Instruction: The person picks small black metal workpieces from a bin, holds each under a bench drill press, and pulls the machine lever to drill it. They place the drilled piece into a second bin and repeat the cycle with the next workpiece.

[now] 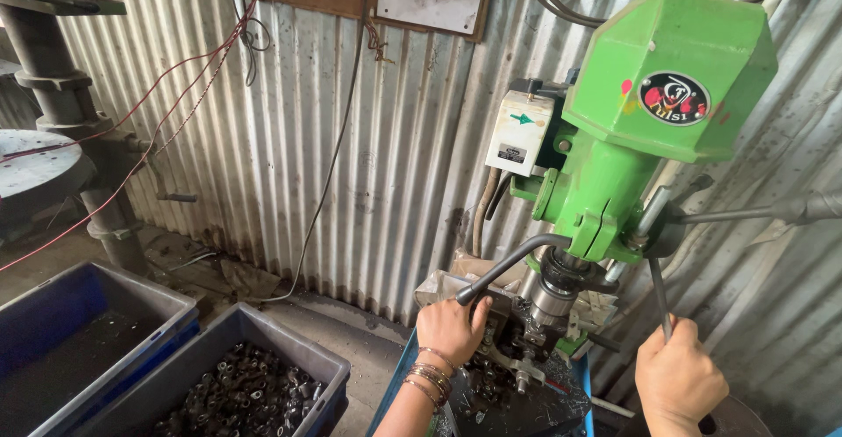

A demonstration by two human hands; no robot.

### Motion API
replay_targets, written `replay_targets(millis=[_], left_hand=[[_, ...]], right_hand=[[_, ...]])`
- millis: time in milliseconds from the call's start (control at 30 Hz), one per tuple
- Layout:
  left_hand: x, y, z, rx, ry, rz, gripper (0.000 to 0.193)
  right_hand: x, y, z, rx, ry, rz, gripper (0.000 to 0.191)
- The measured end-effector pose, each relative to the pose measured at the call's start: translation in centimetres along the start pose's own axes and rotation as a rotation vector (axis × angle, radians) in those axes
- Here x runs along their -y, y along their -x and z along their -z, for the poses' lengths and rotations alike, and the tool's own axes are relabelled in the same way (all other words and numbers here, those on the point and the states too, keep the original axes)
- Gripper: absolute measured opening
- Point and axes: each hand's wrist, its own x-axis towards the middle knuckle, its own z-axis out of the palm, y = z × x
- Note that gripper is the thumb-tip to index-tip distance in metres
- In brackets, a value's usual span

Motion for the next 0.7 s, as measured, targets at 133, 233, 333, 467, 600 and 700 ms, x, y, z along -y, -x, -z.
replay_targets(millis=[133, 233, 333, 467, 600, 700], left_hand=[[0.0, 0.3, -0.3, -0.023, 0.004, -0.009, 0.057], [0.0, 0.4, -0.5, -0.044, 0.002, -0.019, 0.057], [0.0, 0.5, -0.5, -0.095, 0.028, -0.044, 0.054], [-0.3, 0.3, -0.8, -0.079, 0.036, -0.016, 0.054], [-0.6, -0.7, -1.2, 0.034, -0.017, 0.054, 0.058], [-1.0, -1.2, -1.2, 0.042, -0.019, 0.060, 0.060]], right_hand=[[-0.2, 0.3, 0.0, 0.001, -0.006, 0.002, 0.033], [-0.2, 0.3, 0.0, -0.002, 0.005, -0.002, 0.035], [0.0, 0.0, 0.1, 0.023, -0.025, -0.018, 0.031], [0.5, -0.4, -0.6, 0.084, -0.111, -0.047, 0.023], [1.0, -1.6, -1.7, 0.092, -0.214, -0.069, 0.018], [1.4, -2.8, -1.8, 0.114, -0.239, -0.092, 0.020]])
